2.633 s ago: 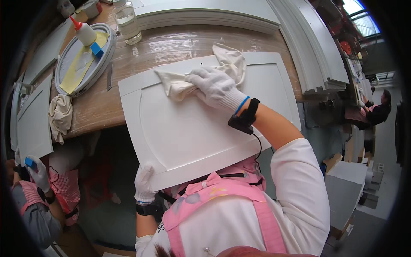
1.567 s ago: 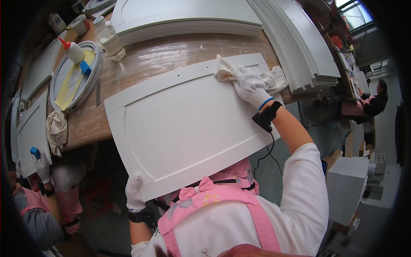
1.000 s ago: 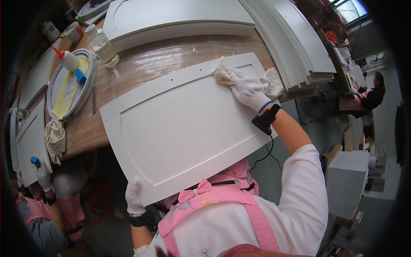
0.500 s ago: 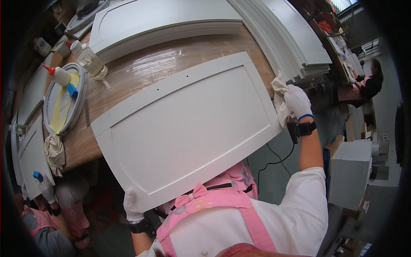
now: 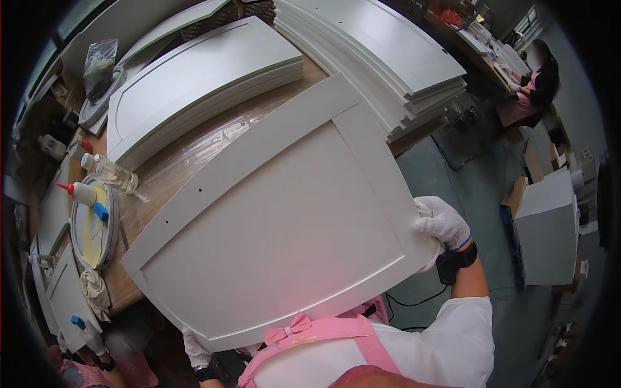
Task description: Finishing and cleaning white wooden furniture panels using a cloth, scraper, and sanding block.
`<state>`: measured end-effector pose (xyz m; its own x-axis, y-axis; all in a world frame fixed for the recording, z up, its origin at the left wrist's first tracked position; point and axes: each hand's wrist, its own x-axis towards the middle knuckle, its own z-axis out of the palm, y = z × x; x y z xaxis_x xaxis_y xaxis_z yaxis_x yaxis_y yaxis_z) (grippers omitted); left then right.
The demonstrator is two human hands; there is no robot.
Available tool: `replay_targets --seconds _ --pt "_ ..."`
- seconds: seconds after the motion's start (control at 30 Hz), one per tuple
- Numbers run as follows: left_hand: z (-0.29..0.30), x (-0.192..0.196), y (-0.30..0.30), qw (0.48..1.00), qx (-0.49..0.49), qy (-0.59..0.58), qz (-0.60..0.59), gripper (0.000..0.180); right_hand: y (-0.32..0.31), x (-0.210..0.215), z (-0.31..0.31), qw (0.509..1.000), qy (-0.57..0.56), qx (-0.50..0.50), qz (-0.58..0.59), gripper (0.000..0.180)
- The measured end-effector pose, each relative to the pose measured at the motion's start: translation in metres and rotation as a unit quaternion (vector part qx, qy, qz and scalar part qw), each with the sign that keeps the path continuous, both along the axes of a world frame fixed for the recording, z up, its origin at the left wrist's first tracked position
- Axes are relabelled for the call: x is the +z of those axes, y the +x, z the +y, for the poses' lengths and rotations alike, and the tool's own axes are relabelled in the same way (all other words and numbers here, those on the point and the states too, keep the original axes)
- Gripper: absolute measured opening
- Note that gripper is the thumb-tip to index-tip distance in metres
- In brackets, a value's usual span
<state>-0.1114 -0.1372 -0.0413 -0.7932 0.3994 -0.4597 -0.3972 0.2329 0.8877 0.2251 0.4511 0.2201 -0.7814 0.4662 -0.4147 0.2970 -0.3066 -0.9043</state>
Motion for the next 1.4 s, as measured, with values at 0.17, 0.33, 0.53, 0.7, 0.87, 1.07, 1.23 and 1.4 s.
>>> replay_targets --seconds 0.17,0.33,0.53,0.7,0.87,1.07,1.23,1.4 --pt "0.056 0.021 0.003 0.999 0.023 0.019 -0.02 0.088 0.033 0.022 -0.013 0.997 0.047 0.029 -0.047 0.055" --pt "0.043 0.029 0.017 0.999 0.045 0.008 -0.009 0.092 0.028 0.012 -0.01 0.998 0.026 0.035 -0.053 0.056" --pt "0.068 0.063 0.016 0.995 0.051 -0.087 0.024 0.087 0.001 -0.054 0.017 0.999 0.017 -0.049 -0.017 0.044" --pt "0.084 0.087 0.009 0.995 0.058 -0.076 -0.011 0.075 -0.024 -0.089 0.03 0.99 0.085 -0.096 -0.058 0.039" --pt "0.099 0.104 0.009 0.991 0.108 0.015 -0.074 0.071 -0.031 -0.107 0.054 0.96 0.221 -0.072 -0.157 0.038" --pt "0.113 0.122 0.004 0.982 0.111 0.087 -0.123 0.07 -0.047 -0.063 0.057 0.95 0.288 -0.064 -0.101 0.04" --pt "0.119 0.116 -0.004 0.956 0.136 0.19 -0.175 0.052 -0.091 0.027 0.02 0.976 0.093 -0.169 0.099 0.044" --pt "0.103 0.087 0.002 0.925 0.144 0.283 -0.21 0.046 -0.217 -0.048 0.025 0.937 0.33 -0.082 0.073 0.051"
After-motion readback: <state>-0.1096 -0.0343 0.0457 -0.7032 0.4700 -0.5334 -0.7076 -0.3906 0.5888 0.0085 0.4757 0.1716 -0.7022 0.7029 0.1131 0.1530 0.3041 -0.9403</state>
